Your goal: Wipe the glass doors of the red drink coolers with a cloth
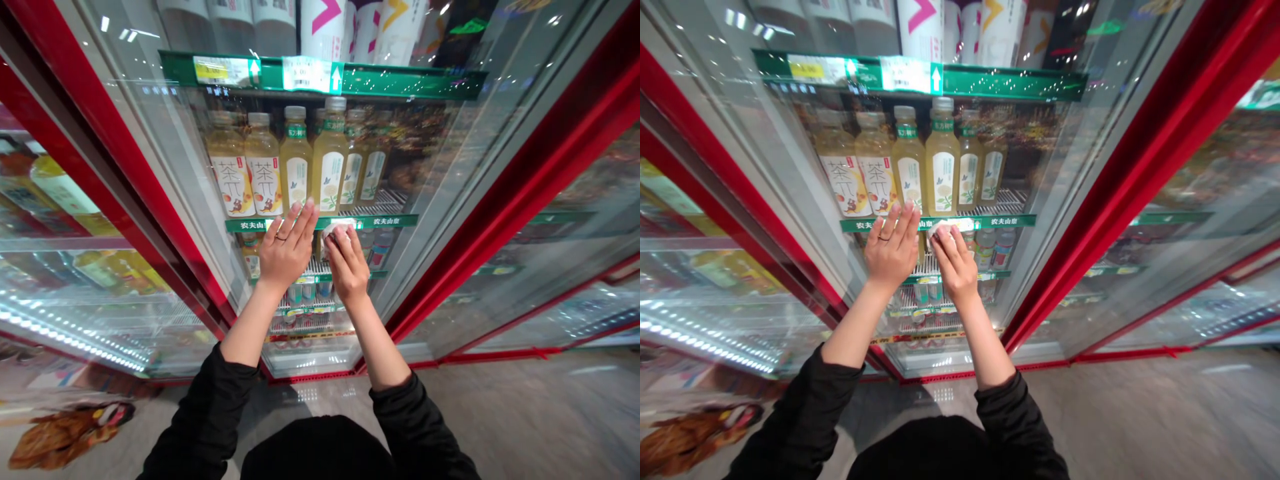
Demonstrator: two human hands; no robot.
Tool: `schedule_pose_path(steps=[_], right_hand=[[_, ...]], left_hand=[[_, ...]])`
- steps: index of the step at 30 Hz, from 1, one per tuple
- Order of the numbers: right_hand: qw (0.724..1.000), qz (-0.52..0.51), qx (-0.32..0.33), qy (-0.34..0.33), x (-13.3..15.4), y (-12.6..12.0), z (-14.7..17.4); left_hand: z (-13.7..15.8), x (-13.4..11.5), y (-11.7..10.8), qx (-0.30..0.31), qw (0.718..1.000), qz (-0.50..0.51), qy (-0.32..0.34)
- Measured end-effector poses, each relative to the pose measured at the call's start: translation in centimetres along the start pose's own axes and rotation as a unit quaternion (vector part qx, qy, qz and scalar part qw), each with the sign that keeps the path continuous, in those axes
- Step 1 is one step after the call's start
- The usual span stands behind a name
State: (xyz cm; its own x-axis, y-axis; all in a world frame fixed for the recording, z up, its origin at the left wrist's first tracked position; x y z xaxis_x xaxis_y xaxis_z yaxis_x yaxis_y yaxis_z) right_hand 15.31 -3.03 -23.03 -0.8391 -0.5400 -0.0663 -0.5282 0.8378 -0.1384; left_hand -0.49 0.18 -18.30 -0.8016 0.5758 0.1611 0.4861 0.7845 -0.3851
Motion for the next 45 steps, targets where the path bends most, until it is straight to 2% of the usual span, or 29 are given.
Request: schedule_pose_path(steps=[3,6,8,9,11,13,15,17,19,21,24,27,29,31,33,35,37,41,43,45], right_hand=[[1.000,0.009,-0.016,0.001,-1.1,-1.1,1.0],[0.994,0.051,-0.055,0.075,-2.9,-1.3,0.1],[0.990,0.055,-0.055,0.117,-3.1,-0.7,-1.1],[0.990,0.046,-0.051,0.120,-2.9,-0.4,-1.6],[0.996,0.015,-0.041,0.079,-1.8,-0.2,-2.2],[0.999,-0.006,-0.028,0.027,-1.1,-0.7,-1.9],[1.000,0.002,-0.010,0.005,-1.3,-1.7,-1.1],[0.999,0.028,-0.013,0.022,-2.6,-2.7,-0.7],[0.997,0.041,-0.042,0.050,-3.9,-3.3,-0.9],[0.994,0.042,-0.068,0.080,-4.7,-3.2,-1.7],[0.994,0.032,-0.050,0.094,-4.3,-2.3,-2.4],[0.999,-0.008,-0.010,0.031,-3.0,-2.5,-1.4],[1.000,-0.026,0.005,-0.003,-3.1,-3.4,-0.3],[1.000,-0.021,-0.011,0.003,-4.5,-4.6,0.2],[0.998,0.000,-0.046,0.038,-6.4,-5.4,-0.4],[0.994,0.024,-0.068,0.085,-8.0,-5.5,-1.7],[0.991,0.035,-0.055,0.113,-8.6,-4.8,-3.1],[0.997,0.003,0.011,0.080,-7.5,-3.8,-2.8],[0.998,-0.030,0.031,0.053,-7.1,-4.2,-1.3],[0.998,-0.042,0.022,0.040,-7.6,-5.1,0.0]], left_hand=[[0.1,0.0,0.0,-0.010,1.000,0.002,0.001],[0.1,0.0,-0.2,-0.031,0.999,-0.010,0.010],[0.1,0.0,-0.2,-0.026,1.000,-0.007,0.009],[0.1,0.1,-0.2,-0.021,1.000,-0.003,0.007],[0.1,0.1,-0.2,-0.014,1.000,0.003,0.004],[0.1,0.1,-0.3,-0.020,1.000,0.000,0.006],[0.1,0.1,-0.4,-0.030,0.999,-0.011,0.011],[0.2,0.1,-0.3,-0.034,0.999,-0.014,0.010],[0.3,0.1,-0.1,-0.027,1.000,-0.012,-0.001],[0.3,0.2,0.1,-0.022,1.000,-0.017,-0.011],[0.3,0.0,0.1,-0.023,0.999,-0.018,-0.018],[0.3,-0.9,-0.1,-0.021,0.999,-0.019,-0.032],[0.2,-2.1,-0.2,-0.022,0.999,-0.030,-0.027],[0.0,-3.7,-0.1,-0.001,0.999,-0.032,0.000],[-0.5,-5.2,0.3,0.040,0.998,-0.027,0.028],[-1.2,-6.2,0.6,0.078,0.996,-0.022,0.035],[-2.1,-6.7,0.9,0.098,0.995,-0.017,0.029],[-3.7,-7.4,1.4,0.119,0.993,0.002,0.011],[-4.0,-7.6,1.6,0.122,0.992,0.010,0.005],[-4.0,-8.0,1.7,0.125,0.992,0.013,0.010]])
Point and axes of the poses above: each hand's wrist, its own z-axis away from the middle knuckle, its own y-axis out of the palm, x = y × z, the point moved 5 cm from there along -z, towards the middle knuckle, and after that the axes turned 2 degrees about -z, right-handed, at the moved point
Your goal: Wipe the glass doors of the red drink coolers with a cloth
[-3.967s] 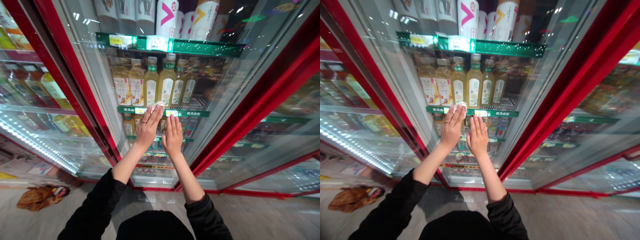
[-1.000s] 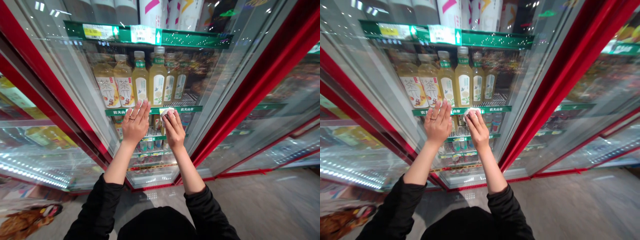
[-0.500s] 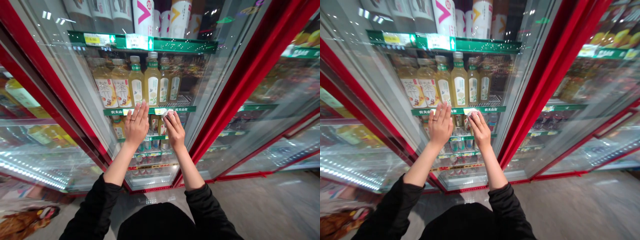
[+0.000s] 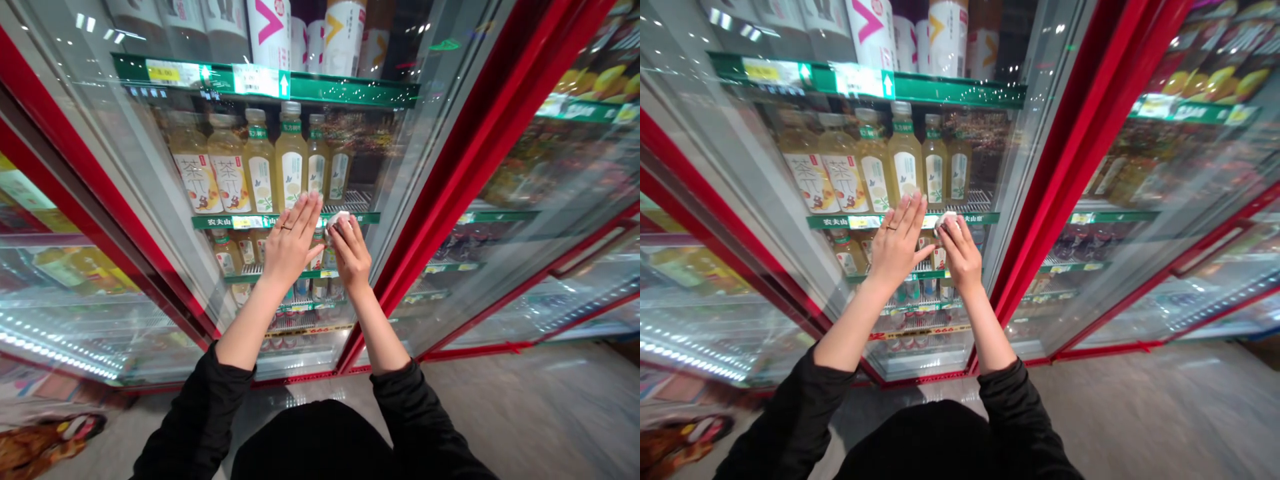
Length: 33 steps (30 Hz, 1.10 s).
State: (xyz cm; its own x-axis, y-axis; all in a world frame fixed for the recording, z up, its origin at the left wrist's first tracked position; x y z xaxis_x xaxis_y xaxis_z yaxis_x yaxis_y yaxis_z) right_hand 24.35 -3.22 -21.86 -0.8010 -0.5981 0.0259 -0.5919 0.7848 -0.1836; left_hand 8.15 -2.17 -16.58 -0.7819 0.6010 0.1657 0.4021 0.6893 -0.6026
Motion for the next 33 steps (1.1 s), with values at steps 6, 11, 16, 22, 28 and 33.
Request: schedule_pose_path(steps=[6,11,16,22,28,33], right_hand=[[0.992,0.046,-0.093,0.070,-3.0,-2.0,-1.9],[0.999,-0.001,0.003,0.037,-2.1,-0.8,-1.2],[1.000,0.012,-0.015,-0.024,-2.4,-2.1,1.7],[0.993,0.063,-0.072,0.074,-4.4,-2.1,-1.6],[0.998,0.036,0.043,0.039,-4.4,-3.1,0.0],[0.989,0.123,-0.021,0.073,-7.3,-6.0,0.7]], left_hand=[[-0.3,-1.1,0.5,0.010,1.000,0.000,0.014],[-0.7,-2.3,0.8,0.008,1.000,-0.002,0.010],[-0.7,-3.5,1.6,0.027,0.999,0.004,0.024],[-1.0,-3.8,1.8,0.028,0.999,0.013,0.013],[-1.7,-4.7,1.6,0.013,0.999,0.038,0.002],[-2.3,-5.7,2.3,0.022,0.999,0.041,0.005]])
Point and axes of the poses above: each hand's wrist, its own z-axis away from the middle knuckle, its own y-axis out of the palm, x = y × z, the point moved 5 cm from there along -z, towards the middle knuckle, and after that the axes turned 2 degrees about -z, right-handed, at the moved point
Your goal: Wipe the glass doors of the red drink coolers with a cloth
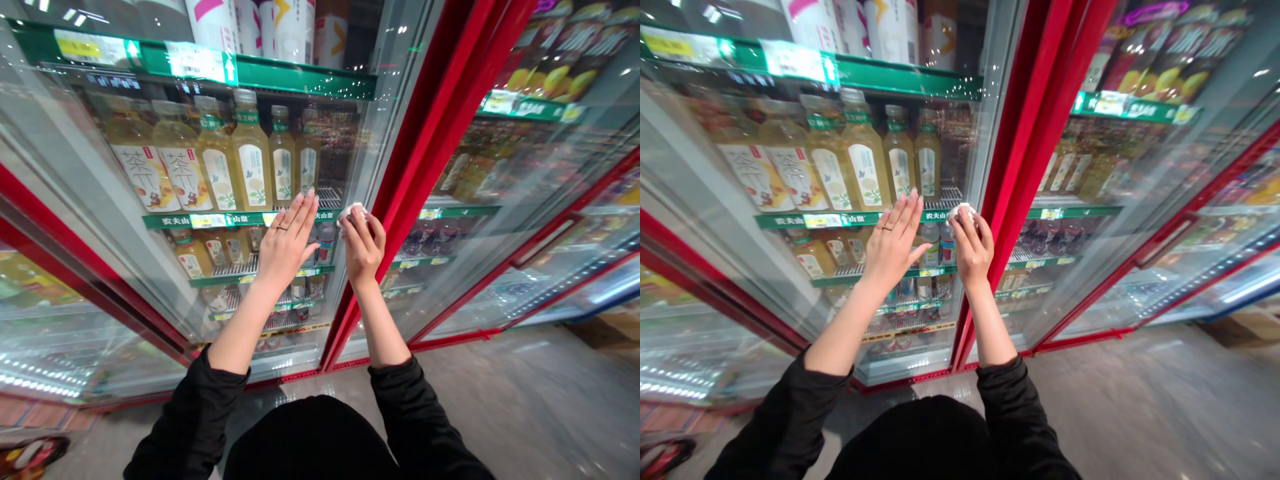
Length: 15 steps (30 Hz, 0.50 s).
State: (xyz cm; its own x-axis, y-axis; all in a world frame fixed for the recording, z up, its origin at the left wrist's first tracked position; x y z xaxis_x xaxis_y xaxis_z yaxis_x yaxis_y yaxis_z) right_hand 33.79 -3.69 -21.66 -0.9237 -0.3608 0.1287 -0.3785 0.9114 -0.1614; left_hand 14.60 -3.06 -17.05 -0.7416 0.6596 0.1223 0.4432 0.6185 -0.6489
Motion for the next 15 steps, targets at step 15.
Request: schedule_pose_path(steps=[15], right_hand=[[0.998,0.025,-0.032,-0.038,-2.9,-1.3,-1.1]], left_hand=[[0.4,-1.0,0.5,-0.022,0.999,-0.004,-0.025]])
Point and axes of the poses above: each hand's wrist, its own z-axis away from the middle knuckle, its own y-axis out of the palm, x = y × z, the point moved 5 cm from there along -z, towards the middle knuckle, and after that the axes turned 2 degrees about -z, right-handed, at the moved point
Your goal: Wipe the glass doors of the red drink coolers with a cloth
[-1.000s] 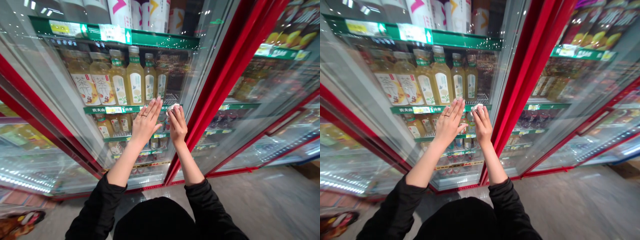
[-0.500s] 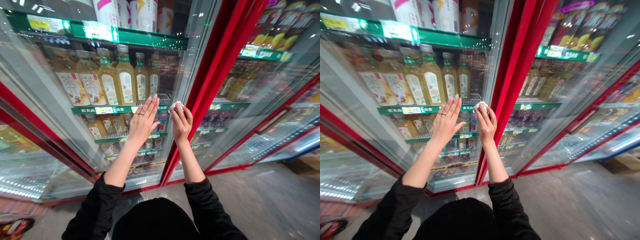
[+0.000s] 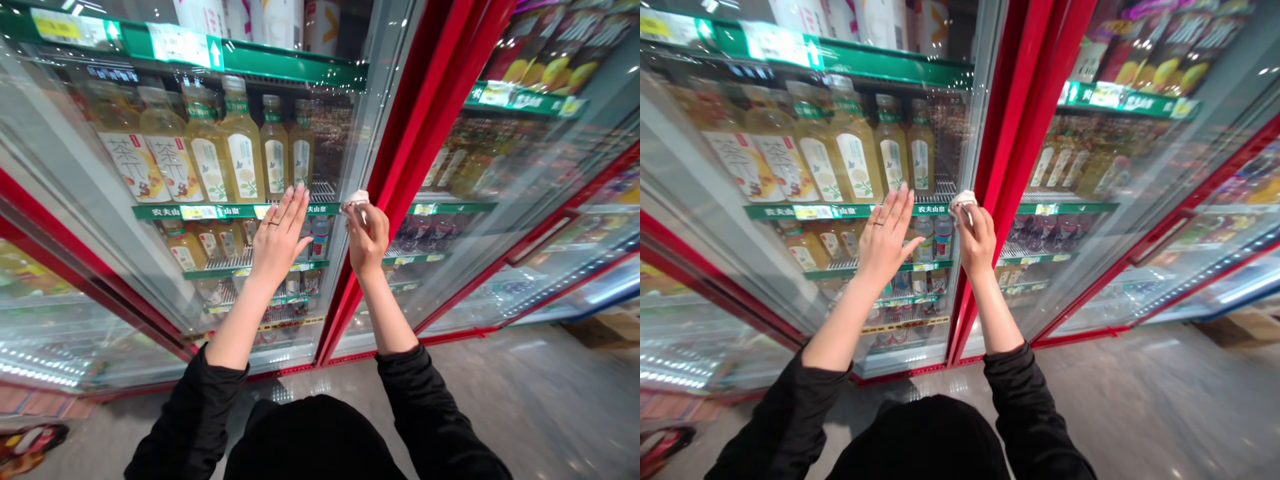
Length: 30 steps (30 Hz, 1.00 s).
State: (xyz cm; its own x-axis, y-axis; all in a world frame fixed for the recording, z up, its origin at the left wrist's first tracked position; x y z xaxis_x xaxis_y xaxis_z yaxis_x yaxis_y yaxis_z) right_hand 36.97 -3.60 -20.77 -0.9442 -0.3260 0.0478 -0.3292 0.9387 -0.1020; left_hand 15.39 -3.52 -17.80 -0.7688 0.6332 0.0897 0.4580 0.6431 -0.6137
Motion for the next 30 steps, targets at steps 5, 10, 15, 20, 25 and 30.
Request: schedule_pose_path(steps=[5,10,15,20,25,30], right_hand=[[0.999,-0.017,0.027,0.021,0.3,0.3,0.2],[0.999,0.010,0.042,-0.001,1.9,-0.7,2.7],[0.996,0.005,0.089,-0.008,1.5,-0.3,1.5],[0.998,0.041,0.046,0.007,2.0,-0.9,1.8],[0.998,0.033,0.053,0.028,3.5,-0.5,2.3],[0.998,0.049,0.024,0.033,2.3,-0.9,1.8]], left_hand=[[0.8,0.0,0.3,0.014,1.000,0.002,-0.012],[1.8,0.0,1.0,0.008,1.000,0.008,-0.024],[2.1,-0.3,1.6,0.005,0.999,0.017,-0.042],[2.1,0.0,1.2,0.003,1.000,0.022,-0.017],[2.9,0.8,0.9,0.008,1.000,0.025,-0.002],[4.1,2.1,0.2,-0.004,1.000,0.022,-0.015]])
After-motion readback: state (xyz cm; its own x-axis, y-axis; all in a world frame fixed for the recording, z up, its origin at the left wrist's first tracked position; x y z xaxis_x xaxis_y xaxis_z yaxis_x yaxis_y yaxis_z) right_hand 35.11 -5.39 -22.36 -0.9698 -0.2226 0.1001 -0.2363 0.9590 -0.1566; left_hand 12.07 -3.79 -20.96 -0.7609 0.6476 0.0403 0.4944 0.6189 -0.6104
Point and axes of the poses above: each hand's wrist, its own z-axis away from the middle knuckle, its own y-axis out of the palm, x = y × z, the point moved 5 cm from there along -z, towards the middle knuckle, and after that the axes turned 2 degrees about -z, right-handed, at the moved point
